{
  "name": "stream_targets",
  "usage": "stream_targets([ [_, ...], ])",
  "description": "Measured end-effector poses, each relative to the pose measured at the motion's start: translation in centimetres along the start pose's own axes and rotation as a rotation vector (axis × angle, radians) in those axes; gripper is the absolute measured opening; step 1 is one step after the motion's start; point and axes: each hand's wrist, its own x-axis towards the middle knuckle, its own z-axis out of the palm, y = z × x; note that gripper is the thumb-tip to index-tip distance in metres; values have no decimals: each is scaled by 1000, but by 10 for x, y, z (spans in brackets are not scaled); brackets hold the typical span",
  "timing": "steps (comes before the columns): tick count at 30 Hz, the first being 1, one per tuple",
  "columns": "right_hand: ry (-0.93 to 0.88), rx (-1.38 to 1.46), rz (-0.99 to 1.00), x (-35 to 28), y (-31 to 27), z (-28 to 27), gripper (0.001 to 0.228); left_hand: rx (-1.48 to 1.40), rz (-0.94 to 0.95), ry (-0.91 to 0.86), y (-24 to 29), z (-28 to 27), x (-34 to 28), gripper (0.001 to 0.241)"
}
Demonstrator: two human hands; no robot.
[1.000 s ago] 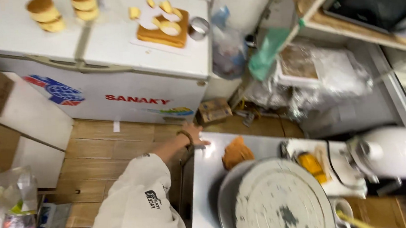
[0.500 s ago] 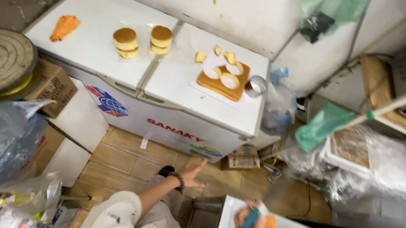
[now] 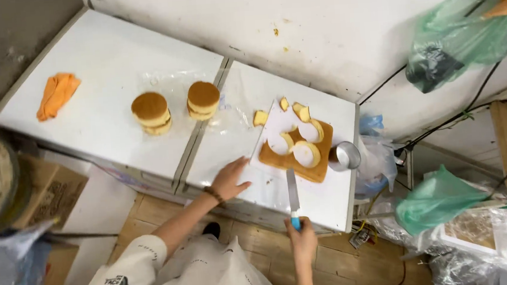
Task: The person uses a knife to trim the edges of round cakes on a cutting board, then slices them into smaller pieces. They also use a metal ring to cut a circular piece from a cake and place it on a stack. Finally, they wipe the counter with an orange cloth.
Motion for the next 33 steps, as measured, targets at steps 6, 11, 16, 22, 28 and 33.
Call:
stream_targets([
  [6,223,83,-30,21,-56,0,31,-8,50,-235,13,8,95,99],
  [11,180,-202,-32,79,-50,61,27,-51,128,-219,2,33,127,111],
  [16,172,-223,-5,89,-68,72,28,-57,69,-174,6,36,121,100],
  [22,186,-238,-18,82,-77,72,27,-42,78,-103,4,37,119,87],
  [28,158,-225,21,82,-79,81,24,-41,89,-71,4,42,116,84],
  [33,119,-150,17,85,-60,89,24,1,78,-97,5,43,117,84],
])
